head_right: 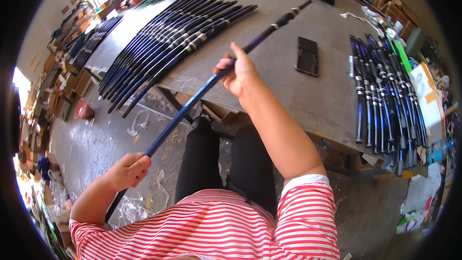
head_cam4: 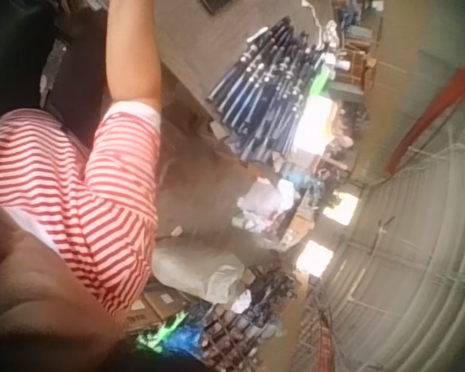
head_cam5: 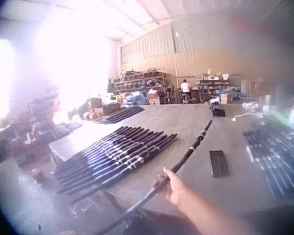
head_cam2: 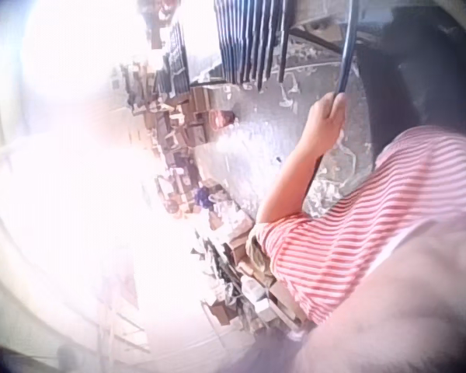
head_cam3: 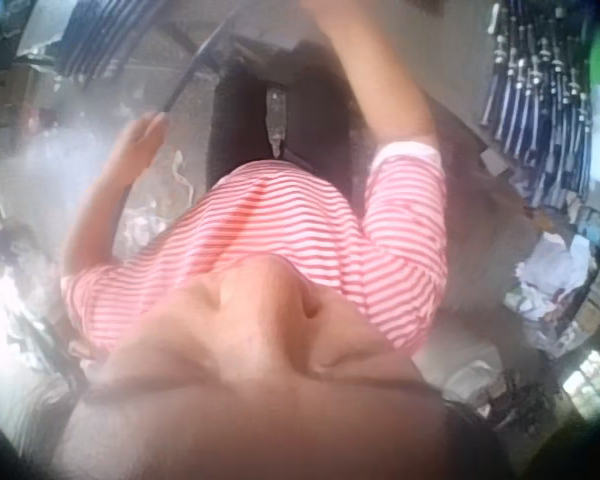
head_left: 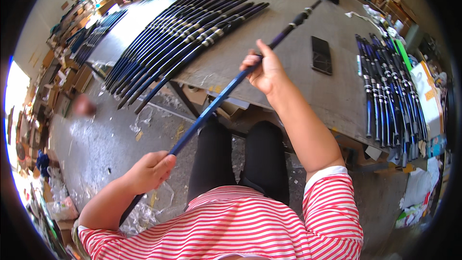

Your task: The person handles several fishing rods one by one, picking them up from a table, turning them over, and using a marker to label or mark the rods while they are supported on a table.

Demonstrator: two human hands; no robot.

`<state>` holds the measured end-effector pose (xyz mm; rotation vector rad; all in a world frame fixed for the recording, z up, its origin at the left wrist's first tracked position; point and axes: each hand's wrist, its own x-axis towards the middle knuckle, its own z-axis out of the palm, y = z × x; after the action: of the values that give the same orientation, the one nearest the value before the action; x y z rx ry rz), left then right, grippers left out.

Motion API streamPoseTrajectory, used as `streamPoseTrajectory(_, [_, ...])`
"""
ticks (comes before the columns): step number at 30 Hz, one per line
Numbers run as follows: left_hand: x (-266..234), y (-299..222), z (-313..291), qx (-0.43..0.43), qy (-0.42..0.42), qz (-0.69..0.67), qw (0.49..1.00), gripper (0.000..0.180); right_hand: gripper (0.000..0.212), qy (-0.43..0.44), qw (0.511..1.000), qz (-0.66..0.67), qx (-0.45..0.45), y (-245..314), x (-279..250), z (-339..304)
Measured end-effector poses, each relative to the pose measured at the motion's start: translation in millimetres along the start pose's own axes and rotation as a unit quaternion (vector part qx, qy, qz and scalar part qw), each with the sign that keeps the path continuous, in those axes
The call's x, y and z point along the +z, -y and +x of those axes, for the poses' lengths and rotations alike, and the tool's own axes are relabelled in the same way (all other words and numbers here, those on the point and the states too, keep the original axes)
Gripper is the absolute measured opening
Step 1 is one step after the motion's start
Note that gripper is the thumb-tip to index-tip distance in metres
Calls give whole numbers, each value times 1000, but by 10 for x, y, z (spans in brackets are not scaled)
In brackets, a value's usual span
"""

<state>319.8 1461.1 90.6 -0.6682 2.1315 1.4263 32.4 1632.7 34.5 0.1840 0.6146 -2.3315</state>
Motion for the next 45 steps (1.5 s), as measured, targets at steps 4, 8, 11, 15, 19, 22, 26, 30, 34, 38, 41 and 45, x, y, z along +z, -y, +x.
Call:
streamPoseTrajectory(4, [-203, 98, 420, 185, -193, 273, 924, 33, 46, -44, 911, -409, -39, 387, -125, -78])
streamPoseTrajectory(8, [-281, -38, 662, 220, -249, 351, 875, 28, 29, -175, 501, -781, -329, 1017, -481, -141])
streamPoseTrajectory(11, [-247, -145, 766, 199, -276, 358, 870, 25, 22, -362, 329, -778, -395, 1668, -698, -307])
streamPoseTrajectory(15, [-278, -111, 1038, 233, -296, 437, 817, 23, 23, -548, 220, -745, -309, 2395, -1243, -450])
streamPoseTrajectory(19, [-198, -143, 1121, 183, -319, 484, 794, 22, 22, -581, 200, -758, -219, 2565, -1709, -336])
streamPoseTrajectory(22, [-125, -220, 1085, 155, -329, 497, 788, 24, 28, -580, 193, -748, -257, 2504, -1654, -386])
streamPoseTrajectory(26, [104, -320, 1050, 310, -408, 463, 723, 41, 25, -587, 222, -728, -275, 2597, -1793, -355])
streamPoseTrajectory(30, [427, -546, 1040, 492, -428, 395, 647, 49, 22, -435, 182, -647, -599, 2439, -1380, -535])
streamPoseTrajectory(34, [579, -751, 1270, 569, -384, 272, 675, 51, 14, -110, 442, -650, -608, 1347, -375, -620])
streamPoseTrajectory(38, [607, -996, 1715, 556, -357, 185, 728, 41, 12, 66, 574, -668, -468, 636, -36, -353])
streamPoseTrajectory(41, [559, -1037, 2057, 529, -314, 138, 776, 26, 9, 43, 704, -592, -390, 579, 0, -87])
streamPoseTrajectory(45, [601, -1020, 2281, 538, -344, 82, 765, 18, 23, 10, 854, -450, -262, 386, 8, 144])
